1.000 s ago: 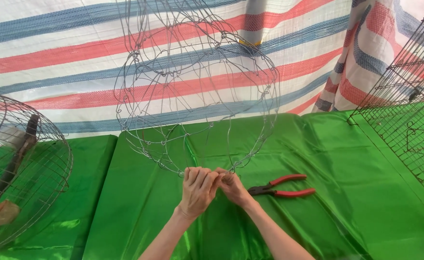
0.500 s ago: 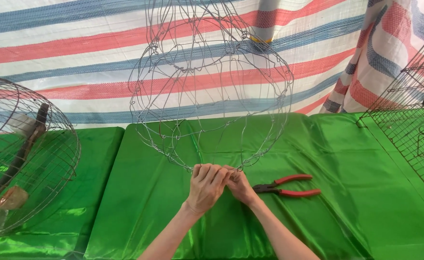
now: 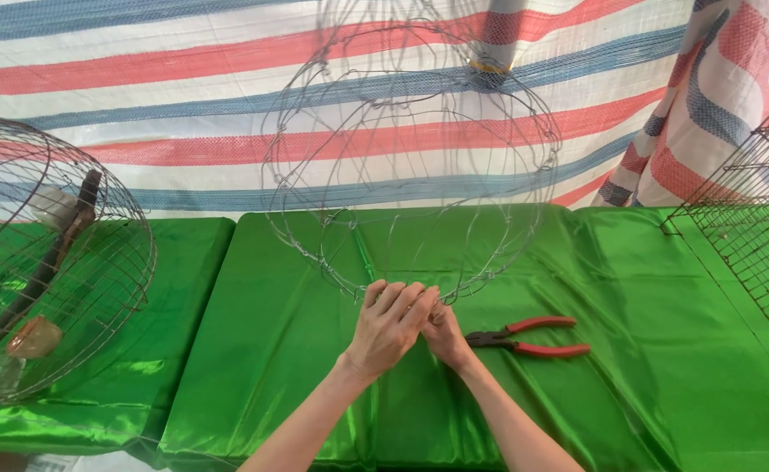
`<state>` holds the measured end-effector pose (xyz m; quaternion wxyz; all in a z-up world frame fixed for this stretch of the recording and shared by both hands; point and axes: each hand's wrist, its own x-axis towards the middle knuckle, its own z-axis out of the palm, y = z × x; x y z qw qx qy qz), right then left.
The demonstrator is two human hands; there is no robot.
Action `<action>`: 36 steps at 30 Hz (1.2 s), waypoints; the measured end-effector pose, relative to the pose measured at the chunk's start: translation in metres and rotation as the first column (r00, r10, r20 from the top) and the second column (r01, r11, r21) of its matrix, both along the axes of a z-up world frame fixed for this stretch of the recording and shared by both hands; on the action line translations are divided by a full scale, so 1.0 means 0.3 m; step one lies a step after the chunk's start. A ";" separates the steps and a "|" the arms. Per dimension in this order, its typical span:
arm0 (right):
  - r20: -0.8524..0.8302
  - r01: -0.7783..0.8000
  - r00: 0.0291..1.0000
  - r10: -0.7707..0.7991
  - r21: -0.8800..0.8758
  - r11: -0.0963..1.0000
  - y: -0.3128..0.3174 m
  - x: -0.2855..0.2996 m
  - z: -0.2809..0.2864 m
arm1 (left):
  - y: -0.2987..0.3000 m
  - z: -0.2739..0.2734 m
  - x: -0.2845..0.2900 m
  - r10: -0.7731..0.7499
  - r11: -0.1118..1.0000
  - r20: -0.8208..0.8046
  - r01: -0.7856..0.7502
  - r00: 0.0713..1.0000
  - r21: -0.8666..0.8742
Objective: Securing wire connections on a wire structure by twisting them by hand and using pliers to tighten the joints.
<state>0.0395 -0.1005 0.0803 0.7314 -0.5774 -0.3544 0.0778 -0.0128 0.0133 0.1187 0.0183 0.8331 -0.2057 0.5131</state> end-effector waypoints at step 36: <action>-0.138 0.093 0.986 -0.091 0.006 0.996 0.079 0.118 -0.102 | 0.060 -0.100 0.078 -0.476 -0.616 -0.029 -0.357 0.879 -0.702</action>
